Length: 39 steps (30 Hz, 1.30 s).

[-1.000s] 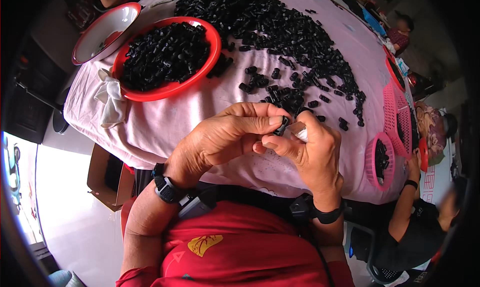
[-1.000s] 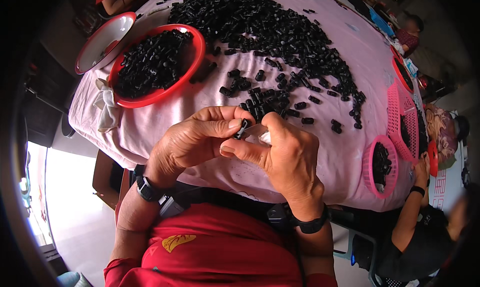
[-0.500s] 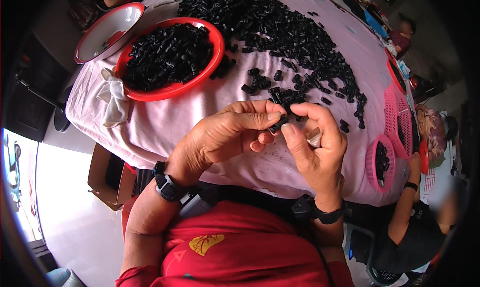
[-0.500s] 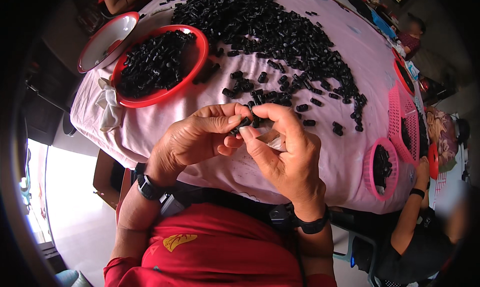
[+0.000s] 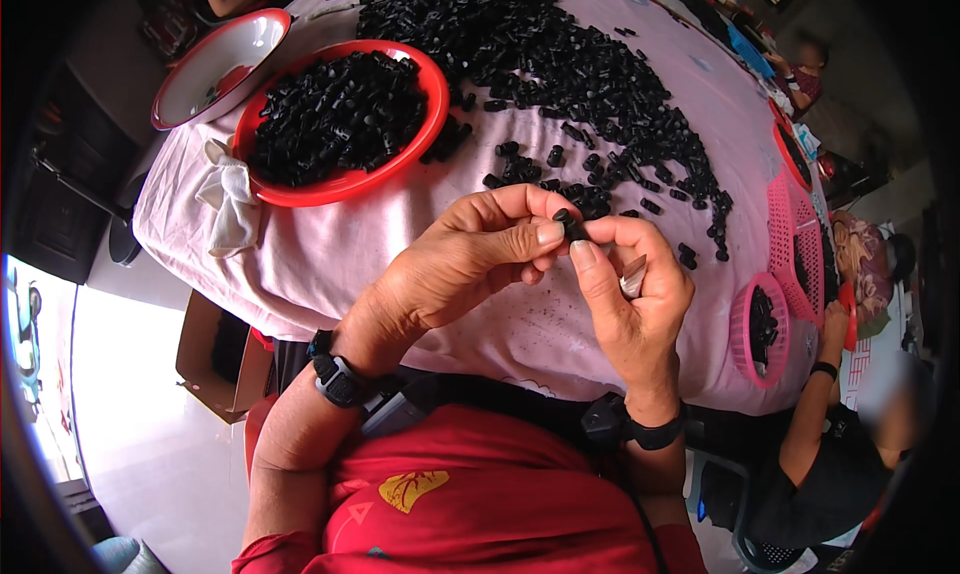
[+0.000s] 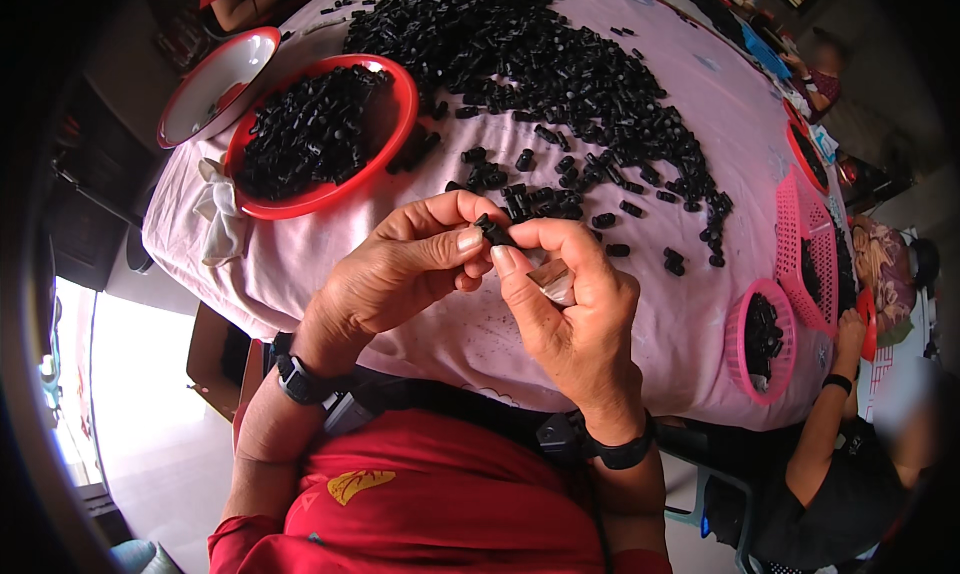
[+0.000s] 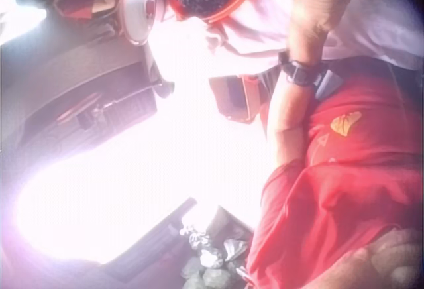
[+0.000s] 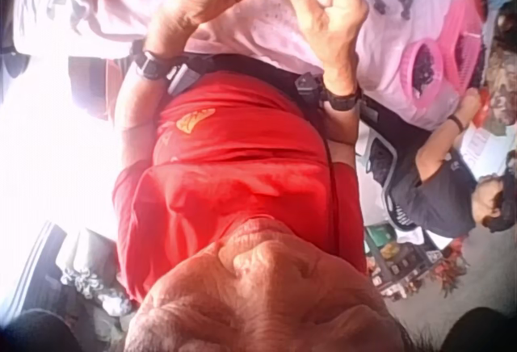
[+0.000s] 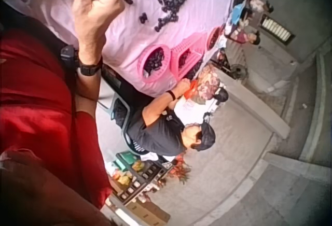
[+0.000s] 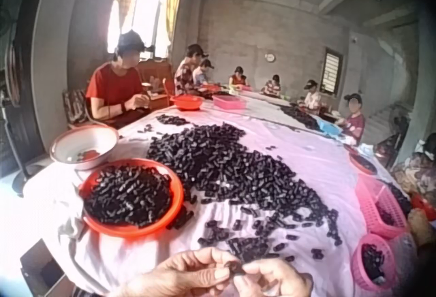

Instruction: Assembling small black plastic shoe components by hand at a production table.

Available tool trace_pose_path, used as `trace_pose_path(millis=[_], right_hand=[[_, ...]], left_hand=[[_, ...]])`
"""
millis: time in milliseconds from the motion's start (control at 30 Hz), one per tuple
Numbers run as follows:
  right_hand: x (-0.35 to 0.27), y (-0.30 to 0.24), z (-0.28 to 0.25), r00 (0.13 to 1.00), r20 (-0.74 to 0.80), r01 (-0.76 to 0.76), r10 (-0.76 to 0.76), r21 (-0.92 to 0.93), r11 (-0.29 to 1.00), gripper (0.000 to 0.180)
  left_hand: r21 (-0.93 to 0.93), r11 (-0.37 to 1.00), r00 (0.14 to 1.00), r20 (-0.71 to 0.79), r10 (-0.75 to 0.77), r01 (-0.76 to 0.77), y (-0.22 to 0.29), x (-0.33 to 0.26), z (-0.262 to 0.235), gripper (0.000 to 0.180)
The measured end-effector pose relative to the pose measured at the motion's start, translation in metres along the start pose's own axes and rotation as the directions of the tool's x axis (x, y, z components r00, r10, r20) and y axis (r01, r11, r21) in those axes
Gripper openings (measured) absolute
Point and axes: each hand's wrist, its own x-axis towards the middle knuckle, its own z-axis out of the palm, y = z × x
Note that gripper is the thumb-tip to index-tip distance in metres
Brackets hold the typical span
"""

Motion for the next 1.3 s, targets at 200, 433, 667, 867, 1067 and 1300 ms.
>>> trace_pose_path(millis=[200,433,667,867,1067,1300], right_hand=[[0.0004,-0.0029,0.0005,0.998,0.009,0.056,-0.055,-0.131,0.99,0.017],[0.004,-0.0059,-0.0077,0.997,0.075,0.042,-0.019,-0.324,0.945,0.039],[0.0053,0.0012,-0.0058,0.993,0.098,0.106,-0.071,-0.414,0.904,0.052],[0.0055,0.003,-0.0065,0.99,0.115,0.122,-0.077,-0.464,0.878,0.054],[0.0048,0.003,-0.007,0.986,0.142,0.153,-0.093,-0.502,0.851,0.055],[0.005,0.0023,-0.0065,0.984,0.158,0.148,-0.078,-0.509,0.848,0.054]], left_hand=[[0.093,0.995,0.998,-0.054,0.034,-0.029,-0.0023,0.0008,0.0022,0.02],[0.086,0.996,0.999,0.033,0.019,-0.022,-0.005,0.001,-0.0002,0.021],[0.076,0.997,0.998,0.061,-0.02,0.015,-0.0077,0.0007,0.0011,0.024],[0.092,0.996,0.998,0.062,-0.024,0.018,-0.0062,-0.0003,0.002,0.024],[0.124,0.992,0.998,0.047,-0.043,0.037,-0.0059,-0.0002,0.0016,0.023],[0.142,0.989,0.998,0.045,-0.054,0.047,-0.0055,-0.0008,0.0005,0.024]])
